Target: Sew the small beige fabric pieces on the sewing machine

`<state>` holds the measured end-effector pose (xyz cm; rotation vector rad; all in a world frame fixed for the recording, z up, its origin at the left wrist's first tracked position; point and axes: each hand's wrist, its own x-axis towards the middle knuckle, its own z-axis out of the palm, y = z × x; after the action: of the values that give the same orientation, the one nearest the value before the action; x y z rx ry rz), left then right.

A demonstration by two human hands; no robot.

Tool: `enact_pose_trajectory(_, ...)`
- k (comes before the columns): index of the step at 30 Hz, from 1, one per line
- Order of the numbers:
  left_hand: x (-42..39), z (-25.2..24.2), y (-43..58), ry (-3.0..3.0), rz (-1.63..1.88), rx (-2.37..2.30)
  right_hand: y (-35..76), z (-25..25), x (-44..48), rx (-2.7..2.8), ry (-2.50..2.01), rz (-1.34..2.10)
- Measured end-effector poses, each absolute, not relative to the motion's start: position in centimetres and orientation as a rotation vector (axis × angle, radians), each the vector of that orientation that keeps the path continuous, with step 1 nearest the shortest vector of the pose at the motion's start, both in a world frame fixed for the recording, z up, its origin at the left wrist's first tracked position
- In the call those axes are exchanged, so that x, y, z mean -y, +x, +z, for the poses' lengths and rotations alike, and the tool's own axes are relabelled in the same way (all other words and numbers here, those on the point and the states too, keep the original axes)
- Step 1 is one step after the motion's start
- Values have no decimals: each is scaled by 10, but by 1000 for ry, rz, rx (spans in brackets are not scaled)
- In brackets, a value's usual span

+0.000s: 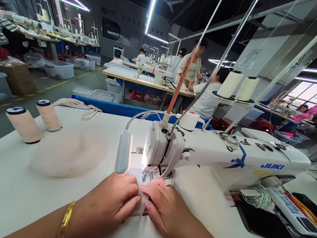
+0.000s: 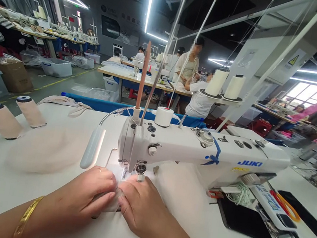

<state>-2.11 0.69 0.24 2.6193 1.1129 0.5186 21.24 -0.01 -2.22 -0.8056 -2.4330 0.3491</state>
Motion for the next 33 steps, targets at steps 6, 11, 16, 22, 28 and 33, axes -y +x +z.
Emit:
enact_pose_trajectory(6,-13,-10,-24,2713,603,-1119,218,-23,-4,2582,-1014,176)
enact_pose_trajectory(11,-9,-17,-17,2797,755,-948,220,-20,-2,2573,-958,195)
enact_pose_trajectory(16,-6,-18,-15,2832,793,-900,219,-22,0,2554,-958,194)
enact_pose_trajectory(22,-8,-13,-16,2846,740,-995,218,-24,-2,2536,-983,142)
enact_pose_trajectory(28,-19,-13,-21,2854,632,-1053,216,-29,-5,2501,-1028,103)
enact_pose_trajectory(33,-15,-13,-22,2818,698,-1013,217,-30,-6,2480,-1083,101)
